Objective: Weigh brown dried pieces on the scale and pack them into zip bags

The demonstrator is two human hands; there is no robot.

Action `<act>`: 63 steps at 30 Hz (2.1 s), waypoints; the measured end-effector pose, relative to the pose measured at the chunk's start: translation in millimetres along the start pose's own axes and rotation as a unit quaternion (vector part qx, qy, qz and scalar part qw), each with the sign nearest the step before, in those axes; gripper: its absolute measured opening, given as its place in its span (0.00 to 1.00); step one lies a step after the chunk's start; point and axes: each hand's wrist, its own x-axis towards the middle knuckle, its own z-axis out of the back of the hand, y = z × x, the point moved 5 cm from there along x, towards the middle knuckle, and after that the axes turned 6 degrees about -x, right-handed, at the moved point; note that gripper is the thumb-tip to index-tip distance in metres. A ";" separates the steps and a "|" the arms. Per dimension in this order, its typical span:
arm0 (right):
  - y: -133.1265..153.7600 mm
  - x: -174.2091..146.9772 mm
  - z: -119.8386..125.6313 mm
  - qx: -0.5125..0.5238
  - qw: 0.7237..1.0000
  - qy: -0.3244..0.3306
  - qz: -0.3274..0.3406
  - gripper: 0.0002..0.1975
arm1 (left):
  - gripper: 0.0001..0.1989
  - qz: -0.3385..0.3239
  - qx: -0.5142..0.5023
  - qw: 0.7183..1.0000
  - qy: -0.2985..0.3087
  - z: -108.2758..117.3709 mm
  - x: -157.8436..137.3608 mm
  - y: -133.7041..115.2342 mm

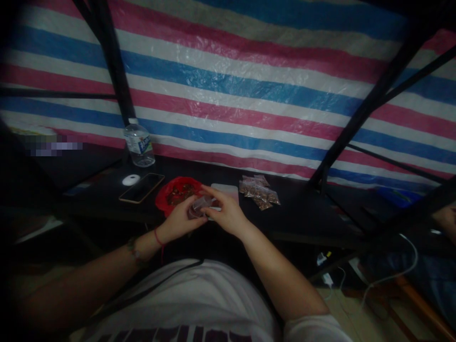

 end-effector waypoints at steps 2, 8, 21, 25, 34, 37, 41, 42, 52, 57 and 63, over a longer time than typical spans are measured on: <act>2.3 0.1 2.8 -0.008 1.000 -0.012 -0.002 0.31 | 0.19 0.005 -0.010 1.000 -0.013 2.9 0.7 2.3; -2.0 0.5 7.0 -0.097 0.995 0.008 0.003 0.30 | 0.18 0.022 -0.087 0.996 -0.011 8.9 4.0 10.1; -126.5 9.8 56.1 -0.390 0.909 -0.112 -0.094 0.22 | 0.26 0.234 -0.639 0.722 0.125 4.1 1.5 17.8; -99.9 10.5 53.8 -0.387 0.905 -0.158 -0.075 0.30 | 0.27 0.241 -0.648 0.708 0.142 0.2 0.8 20.7; 7.8 0.1 -7.2 -0.154 0.983 0.084 0.062 0.08 | 0.28 0.298 -0.497 0.800 0.154 -20.2 -14.9 23.3; 8.0 -0.2 -3.9 -0.123 0.989 0.075 0.044 0.03 | 0.29 0.270 -0.472 0.825 0.157 -24.4 -15.4 19.0; -7.0 4.7 21.6 -0.081 0.996 -0.028 -0.004 0.05 | 0.25 0.184 -0.346 0.912 0.121 -16.9 -4.4 17.1; -10.5 5.6 26.6 -0.075 0.996 -0.044 -0.015 0.06 | 0.23 0.172 -0.302 0.932 0.106 -14.0 -1.5 18.6; -39.6 7.9 27.7 0.105 0.973 -0.081 -0.190 0.22 | 0.15 0.154 -0.160 0.974 0.034 -0.8 6.3 29.9; -40.3 6.5 28.3 0.088 0.976 -0.084 -0.179 0.15 | 0.16 0.121 -0.166 0.978 0.027 -0.8 8.4 30.9; -35.5 7.8 18.6 -0.004 0.988 -0.073 -0.139 0.12 | 0.18 0.089 -0.162 0.982 -0.022 5.8 8.7 22.5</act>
